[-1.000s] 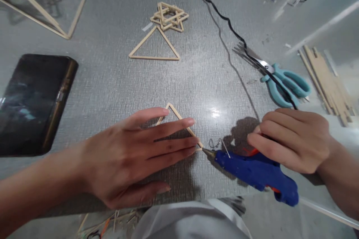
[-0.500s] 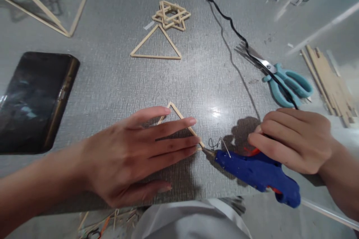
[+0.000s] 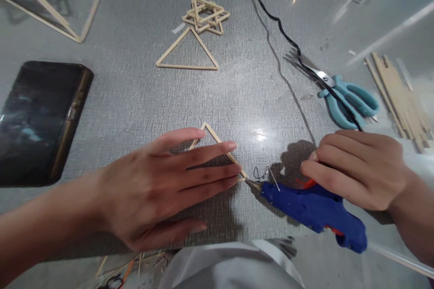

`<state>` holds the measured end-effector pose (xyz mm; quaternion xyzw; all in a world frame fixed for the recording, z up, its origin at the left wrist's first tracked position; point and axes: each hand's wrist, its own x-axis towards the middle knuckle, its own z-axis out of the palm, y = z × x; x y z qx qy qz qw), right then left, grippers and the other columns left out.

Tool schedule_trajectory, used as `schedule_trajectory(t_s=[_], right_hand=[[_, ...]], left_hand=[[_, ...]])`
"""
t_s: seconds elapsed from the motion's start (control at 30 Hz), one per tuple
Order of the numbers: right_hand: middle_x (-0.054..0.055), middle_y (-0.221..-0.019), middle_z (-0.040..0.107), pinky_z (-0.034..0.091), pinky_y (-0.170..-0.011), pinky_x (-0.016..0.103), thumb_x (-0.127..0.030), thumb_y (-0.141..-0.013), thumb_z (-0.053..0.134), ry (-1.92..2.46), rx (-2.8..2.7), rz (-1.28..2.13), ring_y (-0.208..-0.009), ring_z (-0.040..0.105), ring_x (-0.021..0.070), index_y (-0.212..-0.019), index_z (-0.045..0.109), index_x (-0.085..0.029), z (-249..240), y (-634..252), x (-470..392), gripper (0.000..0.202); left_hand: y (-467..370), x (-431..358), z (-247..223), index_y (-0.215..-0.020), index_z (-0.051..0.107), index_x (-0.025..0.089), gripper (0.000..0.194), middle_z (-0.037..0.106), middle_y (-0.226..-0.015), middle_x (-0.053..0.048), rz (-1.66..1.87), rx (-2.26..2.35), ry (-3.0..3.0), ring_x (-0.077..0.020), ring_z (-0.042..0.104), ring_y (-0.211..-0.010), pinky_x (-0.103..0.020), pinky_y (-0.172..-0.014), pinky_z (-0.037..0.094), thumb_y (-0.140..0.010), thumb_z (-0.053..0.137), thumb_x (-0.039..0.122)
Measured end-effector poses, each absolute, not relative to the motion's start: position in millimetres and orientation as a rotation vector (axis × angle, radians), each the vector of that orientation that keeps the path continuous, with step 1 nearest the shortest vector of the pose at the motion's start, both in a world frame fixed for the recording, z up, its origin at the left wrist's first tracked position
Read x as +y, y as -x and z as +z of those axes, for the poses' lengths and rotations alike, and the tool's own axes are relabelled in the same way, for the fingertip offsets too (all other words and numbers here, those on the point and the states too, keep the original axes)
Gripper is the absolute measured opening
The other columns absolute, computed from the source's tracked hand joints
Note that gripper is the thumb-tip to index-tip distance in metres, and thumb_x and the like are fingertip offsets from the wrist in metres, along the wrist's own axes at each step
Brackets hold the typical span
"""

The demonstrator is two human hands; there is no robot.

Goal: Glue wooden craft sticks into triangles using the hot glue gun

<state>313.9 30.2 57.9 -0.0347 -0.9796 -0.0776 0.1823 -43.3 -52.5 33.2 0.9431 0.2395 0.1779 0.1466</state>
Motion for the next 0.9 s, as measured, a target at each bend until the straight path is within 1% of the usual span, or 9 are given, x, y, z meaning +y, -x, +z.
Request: schedule_trajectory(t_s=[0.17,0.37,0.5,0.67,0.8,0.9], right_hand=[[0.002,-0.065,0.065,0.042,-0.047,0.036,-0.006,-0.099,0.070,0.110,-2.751,-0.236,-0.058,0.059,0.0207,-0.094,0.065,-0.019,57,-315,30,0.014],[0.001,-0.070,0.063,0.048,-0.054,0.037,-0.011,-0.101,0.068,0.167,-2.688,-0.247,-0.065,0.059,0.0202,-0.099,0.065,-0.021,48,-323,30,0.011],[0.002,-0.071,0.063,0.045,-0.053,0.037,-0.009,-0.100,0.069,0.151,-2.688,-0.243,-0.065,0.058,0.0205,-0.101,0.065,-0.019,47,-323,30,0.011],[0.003,-0.070,0.063,0.041,-0.051,0.036,-0.007,-0.098,0.070,0.129,-2.697,-0.226,-0.063,0.056,0.0202,-0.100,0.064,-0.017,49,-320,30,0.012],[0.003,-0.071,0.064,0.042,-0.052,0.036,-0.007,-0.098,0.069,0.141,-2.693,-0.217,-0.064,0.058,0.0205,-0.099,0.064,-0.018,48,-319,30,0.012],[0.003,-0.071,0.064,0.041,-0.052,0.036,-0.007,-0.099,0.068,0.139,-2.695,-0.233,-0.064,0.059,0.0207,-0.099,0.065,-0.017,51,-317,29,0.010]], left_hand=[[42,-52,32,-0.152,0.065,0.021,0.048,0.067,-0.158,-0.002,0.524,0.683,-2.710,-0.0249,0.051,-0.159,-0.040,-0.142,0.010,-0.111,0.051,0.042],[42,-52,33,-0.152,0.065,0.017,0.048,0.066,-0.158,-0.002,0.527,0.685,-2.699,-0.0238,0.050,-0.160,-0.039,-0.142,0.009,-0.112,0.051,0.041],[43,-52,34,-0.151,0.066,0.018,0.047,0.067,-0.157,-0.002,0.524,0.685,-2.717,-0.0230,0.051,-0.159,-0.039,-0.142,0.009,-0.112,0.050,0.040],[43,-51,34,-0.151,0.067,0.021,0.047,0.070,-0.155,-0.002,0.524,0.674,-2.733,-0.0250,0.053,-0.158,-0.039,-0.142,0.011,-0.111,0.052,0.041],[44,-52,33,-0.151,0.066,0.022,0.047,0.069,-0.157,-0.001,0.508,0.684,-2.726,-0.0241,0.052,-0.159,-0.040,-0.142,0.011,-0.111,0.051,0.041],[44,-52,33,-0.151,0.066,0.021,0.047,0.068,-0.158,-0.001,0.502,0.681,-2.729,-0.0232,0.049,-0.160,-0.039,-0.142,0.009,-0.112,0.050,0.041]])
